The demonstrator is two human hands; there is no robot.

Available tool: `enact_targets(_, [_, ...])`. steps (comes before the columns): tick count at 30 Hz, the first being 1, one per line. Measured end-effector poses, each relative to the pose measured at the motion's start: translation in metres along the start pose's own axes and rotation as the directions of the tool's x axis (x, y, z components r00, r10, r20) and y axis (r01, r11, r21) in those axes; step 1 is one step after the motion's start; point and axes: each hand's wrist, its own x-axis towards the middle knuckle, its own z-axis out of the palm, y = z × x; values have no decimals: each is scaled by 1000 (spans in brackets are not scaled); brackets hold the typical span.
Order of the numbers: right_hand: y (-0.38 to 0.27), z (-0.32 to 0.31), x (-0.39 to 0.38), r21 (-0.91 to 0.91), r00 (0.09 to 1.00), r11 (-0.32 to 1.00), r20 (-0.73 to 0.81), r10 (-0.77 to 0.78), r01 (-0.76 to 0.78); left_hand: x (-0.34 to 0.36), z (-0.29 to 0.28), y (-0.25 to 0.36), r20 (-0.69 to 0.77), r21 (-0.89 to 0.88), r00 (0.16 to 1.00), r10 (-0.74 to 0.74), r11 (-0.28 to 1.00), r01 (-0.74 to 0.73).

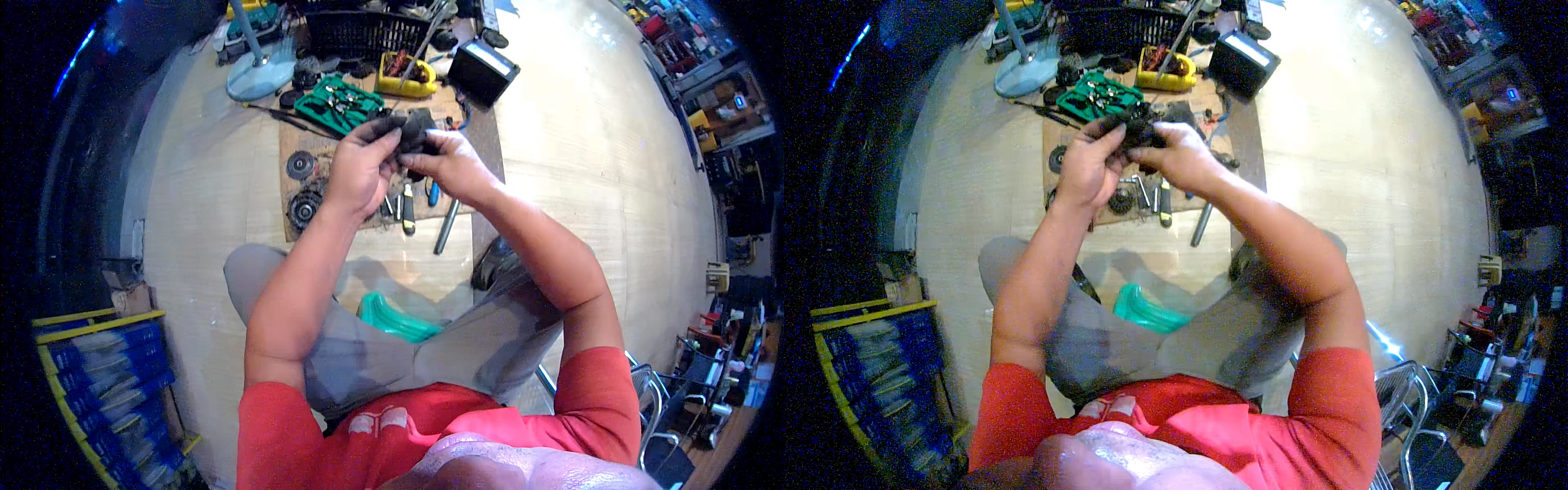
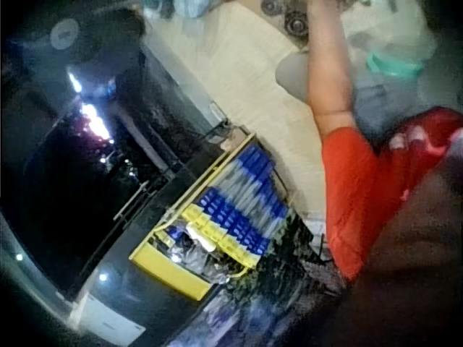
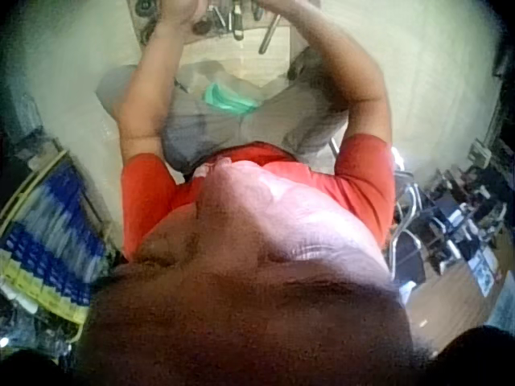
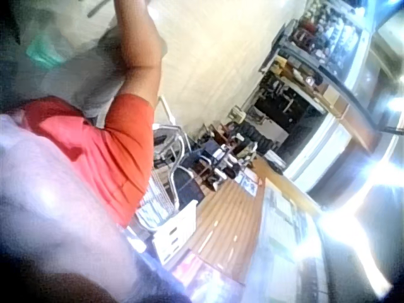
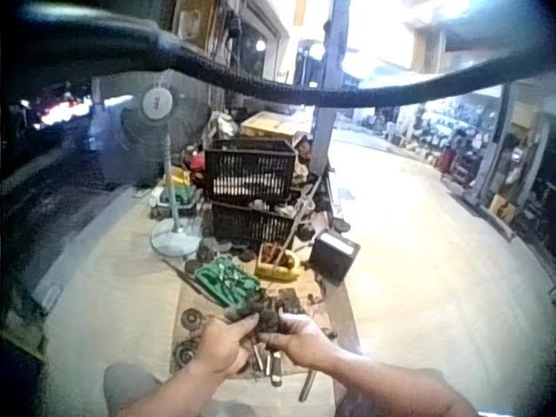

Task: The person handles a metal mechanical assembly, individual gears, and a black component by hand. They place gears into a housing and pick up a black plastic electrical part from a collection of items on the floor.

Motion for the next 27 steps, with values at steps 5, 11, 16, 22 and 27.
enact_targets(5, [-6, -5, -4, -88, 1000, 996, 3, -29, 29, -5, 4, 2, 31, -7, 999, -13, 1000, 13])
enact_targets(11, [-7, -6, -3, 65, 987, 985, -19, -161, 162, -6, 5, -2, 70, 48, 992, -103, 994, 100])
enact_targets(16, [-8, -5, -4, 16, 989, 989, -1, -149, 149, -8, 4, -3, 30, 56, 993, -112, 992, 110])
enact_targets(22, [-14, 8, -5, 198, 996, 978, -72, -54, 67, -3, 5, 2, -22, 2, 1000, -21, 1000, 21])
enact_targets(27, [-3, 4, 1, -88, 997, 996, -77, 7, -14, 3, 1, 9, -71, -64, 997, 24, 998, -29])
